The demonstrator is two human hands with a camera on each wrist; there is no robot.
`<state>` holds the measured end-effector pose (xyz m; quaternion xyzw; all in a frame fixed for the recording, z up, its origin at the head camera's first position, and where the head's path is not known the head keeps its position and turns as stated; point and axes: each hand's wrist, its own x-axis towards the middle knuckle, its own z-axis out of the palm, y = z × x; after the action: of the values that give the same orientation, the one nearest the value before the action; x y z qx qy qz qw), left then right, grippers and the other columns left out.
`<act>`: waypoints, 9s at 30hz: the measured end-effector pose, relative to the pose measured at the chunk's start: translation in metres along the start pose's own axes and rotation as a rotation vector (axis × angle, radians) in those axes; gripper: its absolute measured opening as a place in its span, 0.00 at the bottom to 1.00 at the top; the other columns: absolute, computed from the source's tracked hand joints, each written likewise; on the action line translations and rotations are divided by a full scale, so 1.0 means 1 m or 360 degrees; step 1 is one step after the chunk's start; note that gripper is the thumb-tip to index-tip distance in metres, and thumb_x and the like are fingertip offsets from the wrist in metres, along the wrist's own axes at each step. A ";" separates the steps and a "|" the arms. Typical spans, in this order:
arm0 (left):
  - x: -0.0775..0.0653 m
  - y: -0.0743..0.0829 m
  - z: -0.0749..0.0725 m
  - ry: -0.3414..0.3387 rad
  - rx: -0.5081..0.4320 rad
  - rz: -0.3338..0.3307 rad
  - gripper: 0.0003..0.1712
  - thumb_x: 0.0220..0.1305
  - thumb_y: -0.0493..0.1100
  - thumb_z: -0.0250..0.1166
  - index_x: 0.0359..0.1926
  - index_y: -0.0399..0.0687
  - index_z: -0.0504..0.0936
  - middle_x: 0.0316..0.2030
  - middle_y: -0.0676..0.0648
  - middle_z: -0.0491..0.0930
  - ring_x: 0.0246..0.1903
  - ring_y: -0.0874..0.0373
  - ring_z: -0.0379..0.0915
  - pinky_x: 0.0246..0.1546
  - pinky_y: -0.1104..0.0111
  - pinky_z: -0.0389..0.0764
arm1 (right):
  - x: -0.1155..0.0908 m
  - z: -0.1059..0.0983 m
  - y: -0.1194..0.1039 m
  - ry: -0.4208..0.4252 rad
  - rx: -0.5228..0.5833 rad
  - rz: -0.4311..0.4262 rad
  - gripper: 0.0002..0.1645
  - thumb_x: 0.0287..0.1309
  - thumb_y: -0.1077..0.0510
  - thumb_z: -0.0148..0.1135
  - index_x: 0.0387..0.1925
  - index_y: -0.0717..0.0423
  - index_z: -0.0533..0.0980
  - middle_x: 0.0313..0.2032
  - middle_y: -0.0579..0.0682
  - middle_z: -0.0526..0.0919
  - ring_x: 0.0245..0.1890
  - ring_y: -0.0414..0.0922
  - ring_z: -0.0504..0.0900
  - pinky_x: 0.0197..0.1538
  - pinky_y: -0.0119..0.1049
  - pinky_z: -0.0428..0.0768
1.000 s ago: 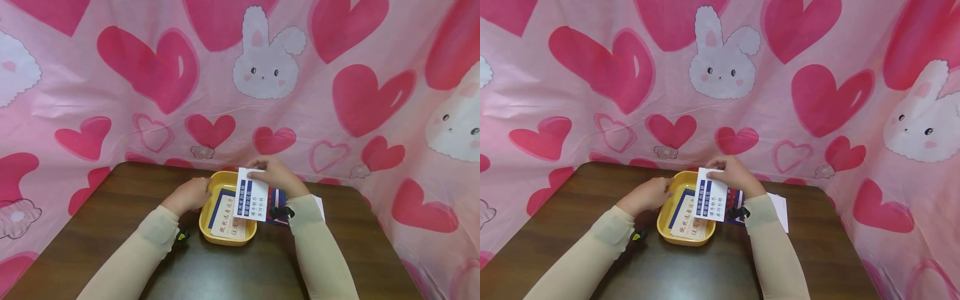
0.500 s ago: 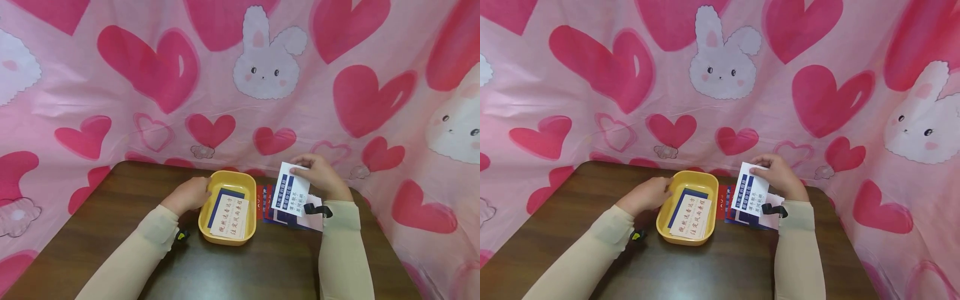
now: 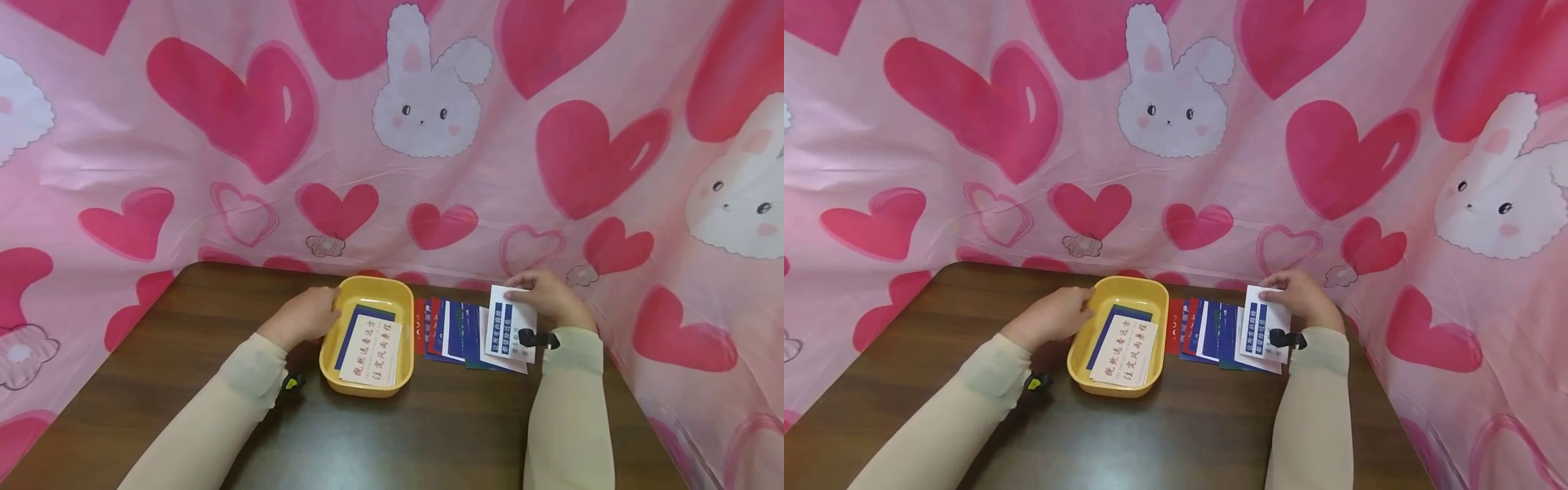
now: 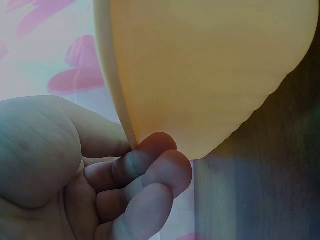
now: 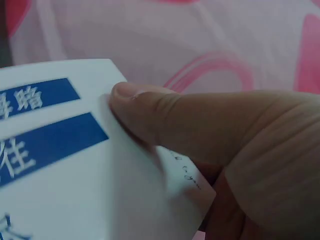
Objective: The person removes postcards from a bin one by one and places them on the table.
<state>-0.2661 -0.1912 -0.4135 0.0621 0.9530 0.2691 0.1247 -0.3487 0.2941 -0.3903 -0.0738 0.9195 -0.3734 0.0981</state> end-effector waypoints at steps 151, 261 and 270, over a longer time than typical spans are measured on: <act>0.003 0.000 -0.001 -0.0010 -0.0008 -0.0040 0.37 0.75 0.45 0.66 0.80 0.41 0.67 0.43 0.40 0.84 0.23 0.52 0.84 0.23 0.65 0.87 | 0.050 0.039 -0.149 -0.0488 -0.0085 -0.0488 0.24 0.61 0.57 0.79 0.58 0.55 0.84 0.43 0.57 0.93 0.37 0.53 0.94 0.43 0.44 0.93; 0.003 -0.002 -0.002 -0.0001 0.0075 0.0058 0.36 0.75 0.45 0.66 0.78 0.37 0.69 0.32 0.41 0.82 0.17 0.52 0.82 0.18 0.64 0.85 | 0.047 0.207 -0.228 -0.0770 -0.1248 -0.0533 0.33 0.49 0.43 0.86 0.55 0.50 0.85 0.40 0.42 0.89 0.40 0.43 0.84 0.50 0.42 0.88; 0.001 0.000 -0.004 0.0009 0.0040 0.0096 0.30 0.75 0.44 0.66 0.72 0.36 0.74 0.30 0.41 0.82 0.17 0.52 0.81 0.17 0.65 0.84 | 0.038 0.221 -0.231 -0.0736 -0.1311 -0.0553 0.36 0.42 0.44 0.89 0.55 0.43 0.84 0.42 0.38 0.88 0.46 0.41 0.82 0.60 0.42 0.84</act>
<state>-0.2676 -0.1932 -0.4105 0.0918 0.9543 0.2609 0.1131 -0.3188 -0.0260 -0.3878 -0.3391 0.9189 0.0359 0.1985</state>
